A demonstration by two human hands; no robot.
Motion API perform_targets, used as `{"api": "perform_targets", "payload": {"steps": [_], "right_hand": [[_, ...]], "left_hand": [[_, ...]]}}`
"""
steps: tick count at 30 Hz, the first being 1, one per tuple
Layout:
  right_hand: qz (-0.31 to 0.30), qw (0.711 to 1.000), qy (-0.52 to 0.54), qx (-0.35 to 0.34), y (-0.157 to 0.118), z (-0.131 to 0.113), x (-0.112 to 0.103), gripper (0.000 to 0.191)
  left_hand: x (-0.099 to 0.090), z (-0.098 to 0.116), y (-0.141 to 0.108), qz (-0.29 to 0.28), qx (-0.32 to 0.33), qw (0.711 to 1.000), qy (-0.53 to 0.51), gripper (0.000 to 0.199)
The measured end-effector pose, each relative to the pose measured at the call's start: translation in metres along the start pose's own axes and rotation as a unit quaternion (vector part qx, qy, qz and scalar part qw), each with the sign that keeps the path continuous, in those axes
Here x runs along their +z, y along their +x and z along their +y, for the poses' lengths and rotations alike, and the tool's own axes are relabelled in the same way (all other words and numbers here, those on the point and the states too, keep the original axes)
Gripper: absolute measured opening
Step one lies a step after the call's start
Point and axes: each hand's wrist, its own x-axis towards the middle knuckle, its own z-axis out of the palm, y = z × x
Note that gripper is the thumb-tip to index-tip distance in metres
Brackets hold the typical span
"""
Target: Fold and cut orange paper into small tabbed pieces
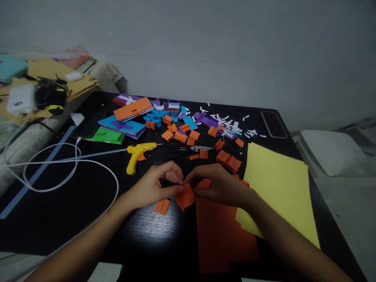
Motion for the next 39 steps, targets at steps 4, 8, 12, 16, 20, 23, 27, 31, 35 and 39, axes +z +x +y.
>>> {"api": "perform_targets", "payload": {"steps": [4,8,12,16,20,23,27,31,35,39], "right_hand": [[0.008,1.0,0.004,-0.001,0.0003,0.0003,-0.0004,0.026],[0.003,1.0,-0.005,-0.002,0.0003,-0.0007,-0.0003,0.029],[0.008,1.0,-0.019,-0.012,-0.0011,-0.0013,0.0027,0.035],[0.008,1.0,-0.018,-0.02,-0.0022,-0.0002,0.006,0.036],[0.006,1.0,-0.001,-0.01,-0.0019,0.0004,0.0062,0.031],[0.008,1.0,0.013,-0.001,-0.0016,0.0006,0.0052,0.028],[0.01,1.0,0.01,-0.001,-0.0014,-0.0003,0.0046,0.028],[0.013,1.0,0.012,0.0,-0.0016,-0.0023,0.005,0.026],[0.013,1.0,0.011,0.005,-0.002,-0.004,0.005,0.028],[0.014,1.0,0.001,0.004,-0.0019,-0.0034,0.0042,0.029]], "left_hand": [[-0.0008,0.0024,-0.0008,-0.011,-0.002,1.0,-0.017,0.015],[-0.004,0.0083,-0.0012,-0.029,-0.018,0.999,-0.012,0.012],[-0.0061,0.008,-0.0003,-0.063,-0.045,0.996,0.047,0.01],[-0.0053,0.0032,0.0005,-0.071,-0.058,0.994,0.057,0.015],[-0.005,0.0012,0.0012,-0.061,-0.04,0.995,0.062,0.016],[-0.0053,0.0024,0.0013,-0.055,-0.028,0.996,0.067,0.017],[-0.0051,0.0043,0.0003,-0.051,-0.022,0.996,0.072,0.016],[-0.0047,0.0042,-0.0008,-0.051,-0.025,0.996,0.073,0.018],[-0.0046,0.0049,-0.0005,-0.054,-0.022,0.995,0.087,0.018],[-0.0048,0.0073,-0.0001,-0.064,-0.028,0.994,0.088,0.019]]}}
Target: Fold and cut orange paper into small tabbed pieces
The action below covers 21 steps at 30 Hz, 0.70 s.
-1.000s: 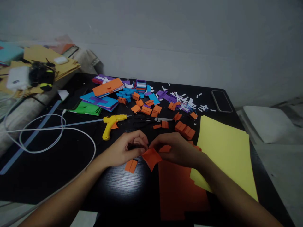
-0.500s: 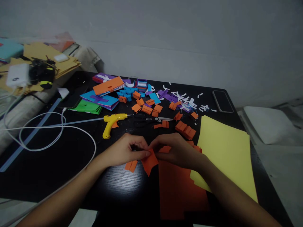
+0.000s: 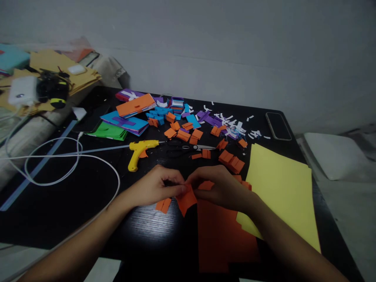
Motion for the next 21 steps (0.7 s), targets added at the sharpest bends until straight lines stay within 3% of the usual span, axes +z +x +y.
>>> {"api": "perform_targets", "payload": {"steps": [13,21], "right_hand": [[-0.007,1.0,0.006,0.003,0.0001,0.003,0.0005,0.033],[-0.009,1.0,0.001,0.005,-0.0001,0.0006,0.0008,0.032]], "left_hand": [[-0.0025,0.0011,0.0005,-0.028,-0.001,1.0,0.002,0.009],[-0.002,-0.003,0.001,-0.025,-0.002,1.0,-0.009,0.013]]}}
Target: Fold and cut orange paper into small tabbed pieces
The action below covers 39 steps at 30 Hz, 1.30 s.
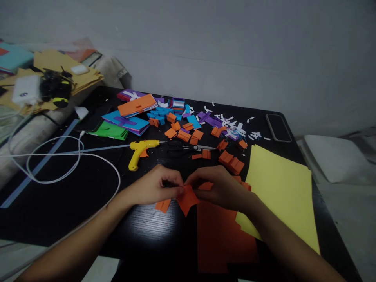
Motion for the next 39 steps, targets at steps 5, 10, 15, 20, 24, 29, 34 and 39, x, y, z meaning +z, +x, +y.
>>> {"api": "perform_targets", "payload": {"steps": [5,10,15,20,24,29,34,39], "right_hand": [[0.002,1.0,0.0,0.0,0.0001,-0.0011,-0.0017,0.032],[0.004,1.0,-0.005,0.004,-0.0001,-0.0003,-0.0011,0.032],[0.001,1.0,-0.011,0.0,-0.001,0.0025,0.0035,0.03],[-0.004,1.0,-0.003,-0.002,-0.0001,0.0014,0.004,0.031],[0.004,1.0,-0.007,-0.008,0.0009,0.0004,0.0033,0.033],[0.002,1.0,0.007,-0.007,0.0002,0.0021,0.006,0.028],[0.006,1.0,0.003,-0.022,0.0008,0.0023,0.007,0.031],[0.003,1.0,0.0,-0.023,0.002,0.0035,0.0057,0.034]], "left_hand": [[-0.0002,0.0029,-0.0003,0.006,0.001,1.0,0.015,0.017],[0.0004,0.0018,0.0004,0.01,-0.007,1.0,0.009,0.015],[0.0018,-0.0041,0.0013,-0.007,-0.028,1.0,-0.012,0.016],[0.0017,-0.0054,0.0012,-0.006,-0.018,1.0,0.003,0.019],[0.0024,-0.0047,0.0014,0.006,-0.015,1.0,0.009,0.02],[0.0056,-0.0047,0.0026,0.008,-0.027,1.0,-0.01,0.011],[0.0063,-0.0032,0.0023,0.013,-0.016,1.0,0.017,0.01],[0.006,-0.0027,0.0025,0.007,-0.022,1.0,0.004,0.013]]}}
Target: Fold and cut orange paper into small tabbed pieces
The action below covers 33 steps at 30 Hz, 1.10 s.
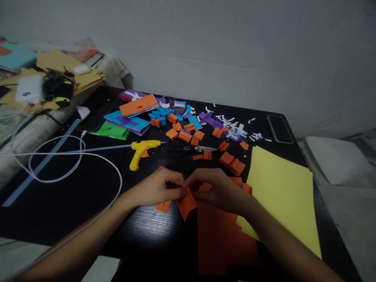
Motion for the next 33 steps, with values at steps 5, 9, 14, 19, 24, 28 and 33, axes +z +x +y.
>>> {"api": "perform_targets", "payload": {"steps": [5,9,14,19,24,28,33], "right_hand": [[-0.004,1.0,-0.011,-0.008,-0.001,0.002,0.001,0.032],[-0.005,1.0,-0.008,-0.025,-0.001,0.003,0.003,0.031],[-0.005,1.0,-0.011,-0.014,0.0,0.002,0.0,0.033],[0.005,1.0,-0.01,-0.009,0.0,0.001,-0.004,0.034],[-0.019,0.999,0.024,0.019,0.0,-0.002,-0.003,0.03],[-0.012,0.999,0.044,0.028,0.0,-0.002,-0.004,0.023],[0.028,0.997,0.052,0.045,0.001,0.0,-0.008,0.017]], "left_hand": [[0.0,0.0,0.001,-0.004,-0.011,1.0,-0.018,0.007],[0.0,0.0,0.001,0.002,0.015,1.0,0.021,0.008],[-0.001,-0.001,0.0,0.011,0.028,1.0,0.006,0.01],[-0.004,-0.001,-0.001,0.001,0.021,1.0,-0.01,0.014],[-0.006,0.0,-0.001,-0.008,0.042,0.999,0.025,0.015],[-0.008,0.002,-0.001,0.014,0.041,0.999,0.03,0.024],[-0.013,0.003,-0.004,0.086,0.114,0.99,-0.008,0.029]]}}
